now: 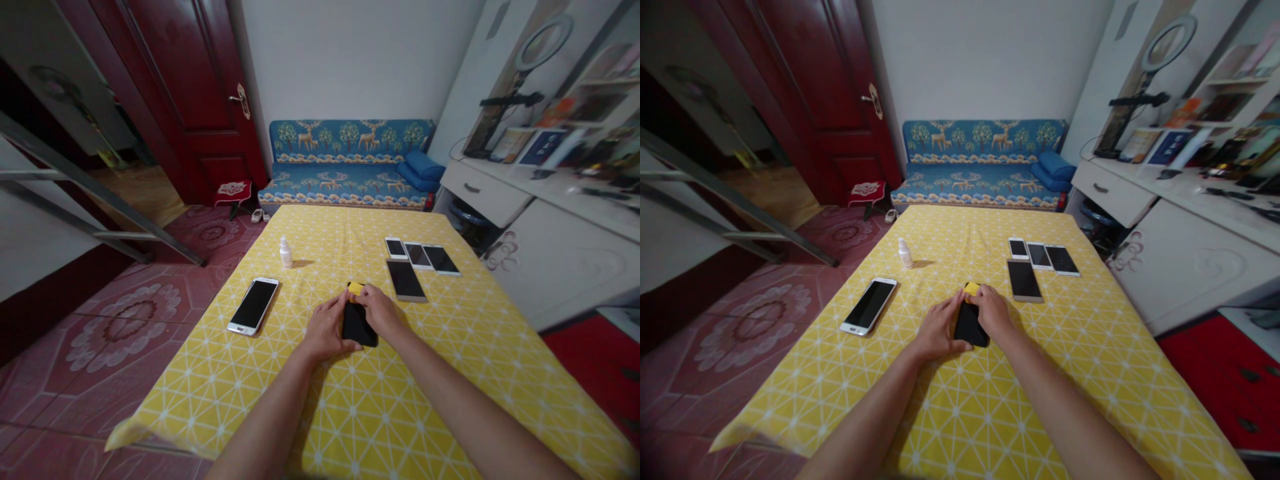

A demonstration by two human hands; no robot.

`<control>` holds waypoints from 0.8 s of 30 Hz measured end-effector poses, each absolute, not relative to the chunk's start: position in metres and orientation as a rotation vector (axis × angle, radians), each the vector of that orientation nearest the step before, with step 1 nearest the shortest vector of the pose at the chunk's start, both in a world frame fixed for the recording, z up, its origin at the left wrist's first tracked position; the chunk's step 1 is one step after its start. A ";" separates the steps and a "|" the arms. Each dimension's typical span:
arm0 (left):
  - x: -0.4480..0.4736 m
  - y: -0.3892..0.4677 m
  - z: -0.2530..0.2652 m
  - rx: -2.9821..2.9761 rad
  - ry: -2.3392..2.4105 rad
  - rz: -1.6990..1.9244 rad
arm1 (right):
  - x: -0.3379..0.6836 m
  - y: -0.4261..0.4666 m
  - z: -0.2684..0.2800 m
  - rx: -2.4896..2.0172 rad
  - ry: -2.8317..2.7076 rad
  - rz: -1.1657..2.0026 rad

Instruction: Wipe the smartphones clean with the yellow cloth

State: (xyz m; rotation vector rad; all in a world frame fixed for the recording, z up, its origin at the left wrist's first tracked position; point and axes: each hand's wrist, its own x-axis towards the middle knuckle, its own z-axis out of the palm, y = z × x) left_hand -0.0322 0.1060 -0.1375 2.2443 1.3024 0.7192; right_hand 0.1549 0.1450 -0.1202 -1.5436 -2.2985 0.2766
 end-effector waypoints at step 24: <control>-0.032 0.103 -0.135 2.235 1.296 0.756 | 0.176 0.100 -0.127 -1.606 -2.150 0.343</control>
